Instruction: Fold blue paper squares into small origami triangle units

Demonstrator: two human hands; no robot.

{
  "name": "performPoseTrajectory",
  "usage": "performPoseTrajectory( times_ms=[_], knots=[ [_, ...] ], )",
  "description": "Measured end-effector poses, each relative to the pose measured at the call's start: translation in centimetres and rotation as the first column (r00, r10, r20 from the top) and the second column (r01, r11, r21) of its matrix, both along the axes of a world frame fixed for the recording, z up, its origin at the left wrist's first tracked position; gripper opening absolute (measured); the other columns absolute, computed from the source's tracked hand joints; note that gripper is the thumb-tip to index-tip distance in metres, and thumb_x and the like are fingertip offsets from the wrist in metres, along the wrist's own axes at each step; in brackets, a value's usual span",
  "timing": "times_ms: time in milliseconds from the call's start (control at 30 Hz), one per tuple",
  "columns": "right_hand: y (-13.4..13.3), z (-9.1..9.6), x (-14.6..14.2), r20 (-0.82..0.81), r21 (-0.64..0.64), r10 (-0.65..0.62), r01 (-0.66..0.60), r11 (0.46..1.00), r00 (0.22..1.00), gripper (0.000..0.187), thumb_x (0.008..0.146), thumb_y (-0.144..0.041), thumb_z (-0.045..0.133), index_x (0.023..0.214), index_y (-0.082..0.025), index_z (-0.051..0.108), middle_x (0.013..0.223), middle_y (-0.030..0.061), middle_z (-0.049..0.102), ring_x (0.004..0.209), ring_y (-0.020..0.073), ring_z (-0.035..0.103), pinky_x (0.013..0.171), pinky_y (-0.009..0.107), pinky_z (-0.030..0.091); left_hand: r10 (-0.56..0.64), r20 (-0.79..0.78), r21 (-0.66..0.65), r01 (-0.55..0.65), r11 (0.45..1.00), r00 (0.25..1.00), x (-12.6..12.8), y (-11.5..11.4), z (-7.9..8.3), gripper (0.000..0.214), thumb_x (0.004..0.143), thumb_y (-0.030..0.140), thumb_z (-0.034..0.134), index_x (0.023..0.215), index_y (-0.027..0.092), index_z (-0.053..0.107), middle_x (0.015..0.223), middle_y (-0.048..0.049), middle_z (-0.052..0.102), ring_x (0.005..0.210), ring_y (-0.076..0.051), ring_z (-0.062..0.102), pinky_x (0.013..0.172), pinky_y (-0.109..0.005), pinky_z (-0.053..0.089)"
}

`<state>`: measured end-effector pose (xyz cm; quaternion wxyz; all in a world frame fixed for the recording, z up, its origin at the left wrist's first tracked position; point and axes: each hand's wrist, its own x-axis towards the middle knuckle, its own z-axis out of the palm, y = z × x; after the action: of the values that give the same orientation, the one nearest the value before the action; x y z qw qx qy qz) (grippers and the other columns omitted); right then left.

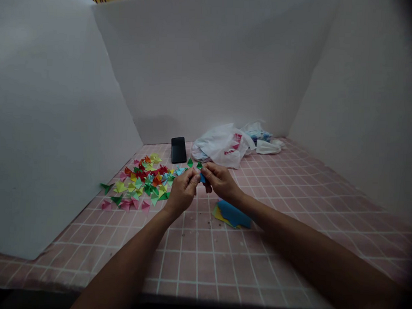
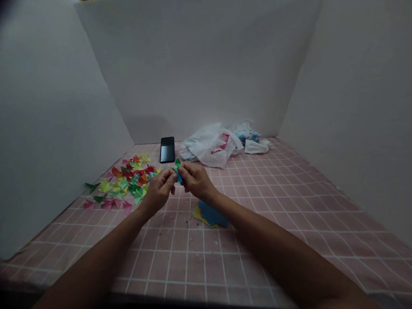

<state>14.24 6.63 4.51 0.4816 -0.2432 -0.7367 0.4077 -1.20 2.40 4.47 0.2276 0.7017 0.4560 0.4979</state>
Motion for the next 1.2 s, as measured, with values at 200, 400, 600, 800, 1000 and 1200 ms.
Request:
performPoseTrajectory(
  times_ms=[200, 400, 600, 800, 1000, 1200],
  knots=[
    [1.1, -0.1, 0.0, -0.145, -0.108, 0.201, -0.217, 0.97, 0.969, 0.02, 0.088, -0.035, 0.065, 0.085, -0.019, 0.054, 0.068, -0.0038, 0.058, 0.05, 0.0099, 0.058, 0.05, 0.023, 0.048, 0.079, 0.191, 0.02, -0.084, 0.996, 0.978, -0.2, 0.4, -0.2, 0.027, 0.093, 0.039, 0.059, 0.075, 0.02, 0.055, 0.061, 0.0043, 0.054, 0.052, -0.011, 0.053, 0.055, -0.024, 0.04],
    [1.4, -0.3, -0.3, -0.2, -0.094, 0.134, -0.155, 0.983, 0.971, 0.01, 0.083, -0.022, 0.066, 0.086, -0.019, 0.058, 0.07, -0.0033, 0.06, 0.054, 0.0099, 0.058, 0.053, 0.024, 0.048, 0.026, 0.44, -0.013, -0.023, 1.0, 0.898, 0.2, 0.6, -0.6, 0.02, 0.087, 0.035, 0.069, 0.086, 0.02, 0.056, 0.072, 0.002, 0.062, 0.063, -0.013, 0.062, 0.062, -0.025, 0.05],
    [1.5, -0.9, -0.5, -0.212, -0.065, 0.086, -0.102, 0.993, 0.974, 0.01, 0.081, -0.021, 0.067, 0.088, -0.019, 0.059, 0.073, -0.0032, 0.061, 0.055, 0.0094, 0.058, 0.052, 0.023, 0.048, 0.034, 0.452, -0.023, -0.026, 0.999, 0.891, 0.7, 0.4, -0.7, 0.016, 0.085, 0.03, 0.07, 0.091, 0.019, 0.059, 0.076, 0.0015, 0.062, 0.065, -0.012, 0.063, 0.063, -0.025, 0.052],
    [1.5, -1.3, -0.7, -0.21, -0.054, 0.072, -0.085, 0.995, 0.975, 0.009, 0.082, -0.021, 0.065, 0.087, -0.019, 0.058, 0.073, -0.0031, 0.062, 0.055, 0.0092, 0.058, 0.052, 0.023, 0.048, 0.047, 0.444, -0.031, -0.037, 0.999, 0.895, 0.6, 0.5, -0.7, 0.016, 0.084, 0.029, 0.069, 0.092, 0.018, 0.06, 0.077, 0.0, 0.064, 0.066, -0.013, 0.063, 0.064, -0.026, 0.054],
    [1.4, -1.5, -0.7, -0.165, -0.028, 0.026, -0.031, 0.999, 0.986, 0.007, 0.083, -0.02, 0.062, 0.088, -0.02, 0.056, 0.07, -0.0037, 0.06, 0.056, 0.0103, 0.058, 0.053, 0.024, 0.047, 0.041, 0.43, -0.027, -0.032, 0.999, 0.902, 0.8, 0.2, -0.5, 0.014, 0.085, 0.029, 0.068, 0.088, 0.018, 0.06, 0.074, 0.0011, 0.062, 0.065, -0.013, 0.062, 0.063, -0.026, 0.052],
    [1.2, -1.7, -0.6, -0.032, 0.12, -0.101, 0.104, 0.987, 0.994, 0.008, 0.085, -0.014, 0.055, 0.087, -0.021, 0.055, 0.072, -0.0021, 0.059, 0.059, 0.0124, 0.058, 0.058, 0.025, 0.046, 0.075, 0.399, -0.079, -0.047, 0.996, 0.914, 0.6, 0.2, -0.7, 0.022, 0.088, 0.038, 0.066, 0.091, 0.017, 0.067, 0.077, -0.0012, 0.066, 0.067, -0.014, 0.063, 0.064, -0.027, 0.053]
  ],
)
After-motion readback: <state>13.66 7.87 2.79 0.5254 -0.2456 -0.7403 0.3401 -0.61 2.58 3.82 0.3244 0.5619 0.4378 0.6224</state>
